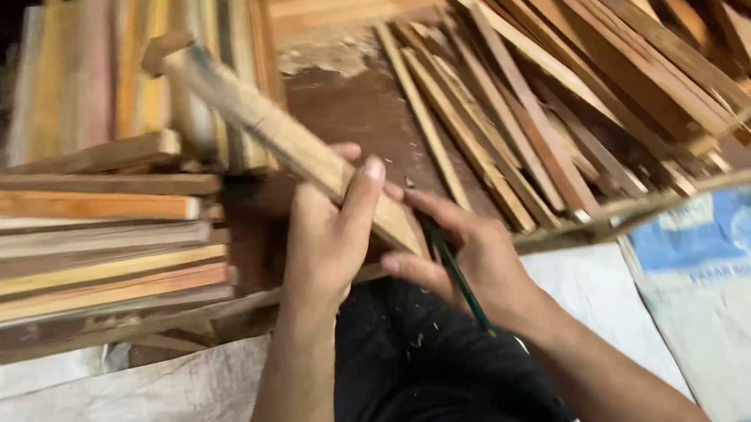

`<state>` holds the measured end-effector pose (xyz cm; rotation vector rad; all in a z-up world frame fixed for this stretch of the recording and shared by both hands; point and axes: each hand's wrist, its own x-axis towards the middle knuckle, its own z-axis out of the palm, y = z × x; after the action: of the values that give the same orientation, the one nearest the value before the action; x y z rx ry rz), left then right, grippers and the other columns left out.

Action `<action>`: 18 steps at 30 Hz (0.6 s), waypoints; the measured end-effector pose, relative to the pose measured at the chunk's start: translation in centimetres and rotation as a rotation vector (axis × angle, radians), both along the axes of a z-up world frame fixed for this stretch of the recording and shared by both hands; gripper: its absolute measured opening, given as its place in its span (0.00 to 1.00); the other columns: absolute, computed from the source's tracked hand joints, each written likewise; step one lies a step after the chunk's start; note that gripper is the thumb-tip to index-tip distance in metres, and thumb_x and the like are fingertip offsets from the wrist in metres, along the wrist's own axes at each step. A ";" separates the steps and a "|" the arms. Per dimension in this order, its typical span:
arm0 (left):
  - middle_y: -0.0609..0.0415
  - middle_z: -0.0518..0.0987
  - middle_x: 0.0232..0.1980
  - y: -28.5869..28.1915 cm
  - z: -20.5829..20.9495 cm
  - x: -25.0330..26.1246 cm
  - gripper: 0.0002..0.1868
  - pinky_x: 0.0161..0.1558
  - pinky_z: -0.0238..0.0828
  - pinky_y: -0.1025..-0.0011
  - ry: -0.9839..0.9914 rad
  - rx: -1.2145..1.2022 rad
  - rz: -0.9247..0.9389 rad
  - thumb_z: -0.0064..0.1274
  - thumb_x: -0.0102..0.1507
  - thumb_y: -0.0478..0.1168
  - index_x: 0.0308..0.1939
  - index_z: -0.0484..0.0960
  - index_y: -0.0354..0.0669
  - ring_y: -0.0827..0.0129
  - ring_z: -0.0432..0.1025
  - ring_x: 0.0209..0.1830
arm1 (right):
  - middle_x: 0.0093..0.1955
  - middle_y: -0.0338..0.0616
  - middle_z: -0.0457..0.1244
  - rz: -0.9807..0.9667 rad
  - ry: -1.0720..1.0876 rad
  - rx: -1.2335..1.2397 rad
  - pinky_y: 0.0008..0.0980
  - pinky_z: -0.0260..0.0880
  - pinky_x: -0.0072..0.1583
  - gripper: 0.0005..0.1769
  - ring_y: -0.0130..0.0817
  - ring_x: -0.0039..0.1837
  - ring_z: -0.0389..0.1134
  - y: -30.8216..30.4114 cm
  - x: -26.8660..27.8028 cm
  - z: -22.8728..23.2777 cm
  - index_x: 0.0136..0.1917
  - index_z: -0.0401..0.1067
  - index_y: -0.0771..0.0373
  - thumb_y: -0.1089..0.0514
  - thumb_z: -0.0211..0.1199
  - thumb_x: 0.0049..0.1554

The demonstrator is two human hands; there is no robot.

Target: Marking wood strips with a pencil while sorting through a pile on a low table

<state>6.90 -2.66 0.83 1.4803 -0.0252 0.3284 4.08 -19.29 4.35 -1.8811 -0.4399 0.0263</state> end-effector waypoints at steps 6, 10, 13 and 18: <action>0.36 0.81 0.41 -4.7 -2.9 2.7 0.24 0.34 0.79 0.59 0.206 -0.091 -0.017 0.57 0.64 0.42 0.57 0.72 0.27 0.58 0.78 0.41 | 0.52 0.58 0.72 -0.267 -0.021 -0.217 0.61 0.72 0.58 0.29 0.62 0.58 0.71 -3.6 1.6 -2.6 0.68 0.74 0.50 0.39 0.67 0.57; 0.37 0.81 0.41 -4.7 -6.1 4.6 0.22 0.39 0.77 0.59 0.212 -0.050 0.013 0.60 0.62 0.40 0.53 0.75 0.26 0.60 0.75 0.42 | 0.52 0.57 0.72 -0.359 -0.346 -0.141 0.52 0.73 0.55 0.18 0.61 0.56 0.73 -7.3 3.0 -5.4 0.63 0.77 0.58 0.53 0.65 0.61; 0.39 0.81 0.40 -5.9 -6.3 4.9 0.21 0.35 0.76 0.61 0.221 0.003 0.033 0.60 0.62 0.40 0.53 0.76 0.28 0.61 0.75 0.40 | 0.50 0.52 0.71 -0.440 -0.520 -0.241 0.48 0.73 0.55 0.16 0.58 0.54 0.73 -10.3 4.0 -6.8 0.61 0.78 0.59 0.57 0.68 0.60; 0.48 0.78 0.30 -8.0 -4.2 5.0 0.20 0.26 0.73 0.69 0.257 0.019 0.082 0.60 0.61 0.40 0.51 0.76 0.28 0.68 0.73 0.29 | 0.44 0.53 0.70 -0.584 -0.647 -0.313 0.48 0.72 0.51 0.18 0.56 0.49 0.72 -13.4 6.9 -10.5 0.63 0.77 0.60 0.61 0.68 0.60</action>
<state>11.87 -10.69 -3.40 1.5354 0.2387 0.2020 11.00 -32.72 -6.18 -2.2432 -0.3078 -0.9712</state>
